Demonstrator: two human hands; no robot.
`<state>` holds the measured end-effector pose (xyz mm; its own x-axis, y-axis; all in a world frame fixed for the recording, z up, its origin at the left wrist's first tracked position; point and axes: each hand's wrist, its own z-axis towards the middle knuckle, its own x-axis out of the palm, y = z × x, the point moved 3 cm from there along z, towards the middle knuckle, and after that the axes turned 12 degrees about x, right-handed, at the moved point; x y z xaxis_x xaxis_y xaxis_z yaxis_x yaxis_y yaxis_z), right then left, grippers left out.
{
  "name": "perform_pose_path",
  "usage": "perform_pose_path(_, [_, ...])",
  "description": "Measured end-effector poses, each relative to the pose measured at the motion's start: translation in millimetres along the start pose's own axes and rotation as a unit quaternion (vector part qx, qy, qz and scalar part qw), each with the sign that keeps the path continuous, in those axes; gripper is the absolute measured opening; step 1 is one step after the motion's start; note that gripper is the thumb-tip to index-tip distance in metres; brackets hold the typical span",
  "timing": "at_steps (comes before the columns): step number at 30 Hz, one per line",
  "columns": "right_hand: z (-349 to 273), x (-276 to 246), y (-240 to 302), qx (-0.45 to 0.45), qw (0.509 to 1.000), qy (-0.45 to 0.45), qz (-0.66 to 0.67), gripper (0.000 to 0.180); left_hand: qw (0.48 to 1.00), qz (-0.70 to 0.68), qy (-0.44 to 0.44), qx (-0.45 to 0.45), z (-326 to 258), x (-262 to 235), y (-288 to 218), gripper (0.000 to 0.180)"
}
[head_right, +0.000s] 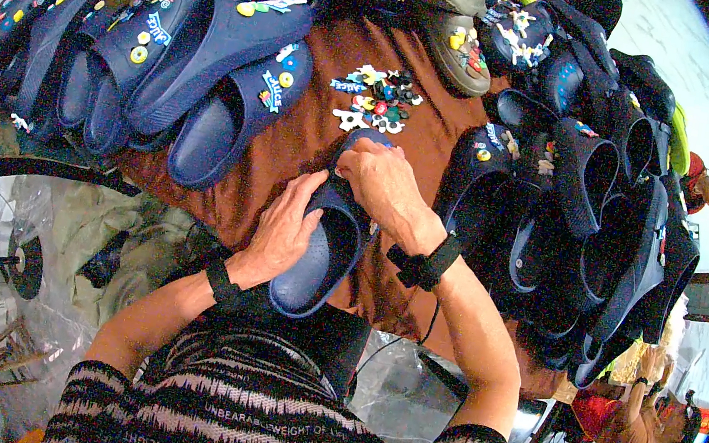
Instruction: Apply decorative pins and charms to the holes of foam clogs.
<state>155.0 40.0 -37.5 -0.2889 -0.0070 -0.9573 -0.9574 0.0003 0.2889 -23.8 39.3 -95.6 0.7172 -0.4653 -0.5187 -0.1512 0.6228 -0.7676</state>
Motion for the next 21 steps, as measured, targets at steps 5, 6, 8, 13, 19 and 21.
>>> perform_pose_path(5, [-7,6,0,-0.036,0.997,-0.064,0.017,0.012,1.000,-0.001,0.006,-0.005,0,0,1,0.055])
perform_pose_path(6, [-6,4,-3,-0.056,0.994,-0.073,0.066,0.014,1.000,-0.003,0.004,-0.007,0,0,1,0.055])
perform_pose_path(8, [-3,2,-22,-0.040,0.986,-0.053,0.152,0.015,1.000,-0.004,0.001,-0.009,-1,0,3,0.054])
perform_pose_path(13, [22,-17,-70,0.200,0.948,-0.126,0.212,0.021,1.000,0.003,-0.016,0.008,-3,-3,5,0.052])
perform_pose_path(19, [52,24,-122,0.189,0.954,-0.134,0.190,0.024,1.000,-0.004,-0.006,0.004,-1,0,0,0.054])
perform_pose_path(21, [57,28,-118,0.195,0.955,-0.105,0.198,0.026,1.000,-0.004,-0.007,-0.001,-3,1,4,0.054])
